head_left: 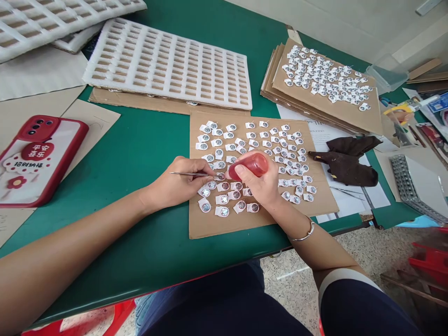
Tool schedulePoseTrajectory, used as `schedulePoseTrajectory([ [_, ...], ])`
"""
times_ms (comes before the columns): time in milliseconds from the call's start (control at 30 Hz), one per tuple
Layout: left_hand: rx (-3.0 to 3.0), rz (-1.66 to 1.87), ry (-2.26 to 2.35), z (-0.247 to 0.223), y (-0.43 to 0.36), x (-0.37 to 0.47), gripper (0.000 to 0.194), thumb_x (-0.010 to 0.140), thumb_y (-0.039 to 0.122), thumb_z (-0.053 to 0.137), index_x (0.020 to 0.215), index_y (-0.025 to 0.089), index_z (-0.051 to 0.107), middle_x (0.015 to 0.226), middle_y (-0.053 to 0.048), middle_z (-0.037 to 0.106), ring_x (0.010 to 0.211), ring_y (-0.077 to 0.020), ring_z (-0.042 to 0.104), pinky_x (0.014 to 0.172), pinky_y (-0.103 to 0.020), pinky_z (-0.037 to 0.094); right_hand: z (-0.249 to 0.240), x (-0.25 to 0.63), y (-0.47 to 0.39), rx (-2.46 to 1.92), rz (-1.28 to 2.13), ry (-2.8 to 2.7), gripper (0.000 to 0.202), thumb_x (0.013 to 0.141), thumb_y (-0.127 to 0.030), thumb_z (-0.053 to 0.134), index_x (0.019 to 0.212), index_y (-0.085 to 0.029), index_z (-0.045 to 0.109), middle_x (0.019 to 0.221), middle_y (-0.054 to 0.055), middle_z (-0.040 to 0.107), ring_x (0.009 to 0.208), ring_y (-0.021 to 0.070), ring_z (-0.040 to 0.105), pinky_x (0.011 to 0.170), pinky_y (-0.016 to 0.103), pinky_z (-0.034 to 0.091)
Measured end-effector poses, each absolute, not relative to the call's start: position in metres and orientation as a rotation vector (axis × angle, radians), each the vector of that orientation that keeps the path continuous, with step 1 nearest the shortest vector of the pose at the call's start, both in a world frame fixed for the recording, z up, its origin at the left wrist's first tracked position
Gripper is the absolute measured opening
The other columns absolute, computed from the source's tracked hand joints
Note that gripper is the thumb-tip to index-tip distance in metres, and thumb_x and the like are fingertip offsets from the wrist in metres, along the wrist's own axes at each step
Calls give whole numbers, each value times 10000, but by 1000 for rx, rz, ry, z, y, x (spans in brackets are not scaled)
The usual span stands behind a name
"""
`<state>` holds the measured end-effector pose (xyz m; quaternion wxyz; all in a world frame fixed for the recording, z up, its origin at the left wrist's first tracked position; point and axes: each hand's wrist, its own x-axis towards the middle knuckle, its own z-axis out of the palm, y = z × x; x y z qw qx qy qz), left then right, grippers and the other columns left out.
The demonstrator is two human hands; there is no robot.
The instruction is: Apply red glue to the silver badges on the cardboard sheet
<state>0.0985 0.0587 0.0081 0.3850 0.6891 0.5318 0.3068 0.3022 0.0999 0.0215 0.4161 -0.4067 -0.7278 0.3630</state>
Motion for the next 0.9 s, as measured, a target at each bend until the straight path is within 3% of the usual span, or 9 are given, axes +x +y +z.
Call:
schedulePoseTrajectory([
  [100,1742,790,1350,7,59,100,145,789,284,592,842,176,673,797,-36,688,706,-157,631,602,-236,495,20,303,100,-1031,959,-1791,184,722,-368,663,802,-217,594,769,6,647,703,146,630,657,318,546],
  [167,1710,810,1337,8,59,100,136,782,277,604,833,172,672,797,-36,687,710,-156,632,588,-230,492,17,305,103,-1045,1066,-1702,211,736,-417,635,813,-227,586,735,0,633,604,127,612,534,292,524],
  [300,1630,865,1337,24,57,95,122,758,290,649,802,180,677,794,-32,685,723,-155,631,591,-227,491,15,315,118,-1078,1289,-1407,321,761,-548,515,806,-232,544,672,-7,587,423,81,517,318,237,346],
  [467,1395,1240,1389,48,74,74,114,738,276,694,801,187,660,715,-12,664,620,-120,589,650,-271,491,24,332,141,-974,1337,-1279,438,792,-650,355,802,-246,524,632,1,537,492,113,557,329,256,278],
  [633,1225,1422,1398,33,132,55,194,683,244,728,788,129,612,759,-41,657,736,-150,627,753,-317,496,37,352,154,-843,1400,-1222,543,701,-758,379,748,-239,533,622,-4,550,407,87,401,360,268,250],
  [733,1251,1380,1395,19,169,58,225,685,269,715,790,113,591,759,-71,657,700,-156,632,736,-337,500,45,363,159,-792,1435,-1168,585,669,-788,373,706,-225,529,610,-3,534,398,77,336,365,265,226],
  [900,1424,1267,1389,7,217,83,221,668,244,737,773,103,603,743,-86,655,665,-154,621,700,-318,493,63,382,161,-757,1473,-1152,523,732,-714,354,664,-215,494,638,3,502,415,71,282,378,260,183],
])
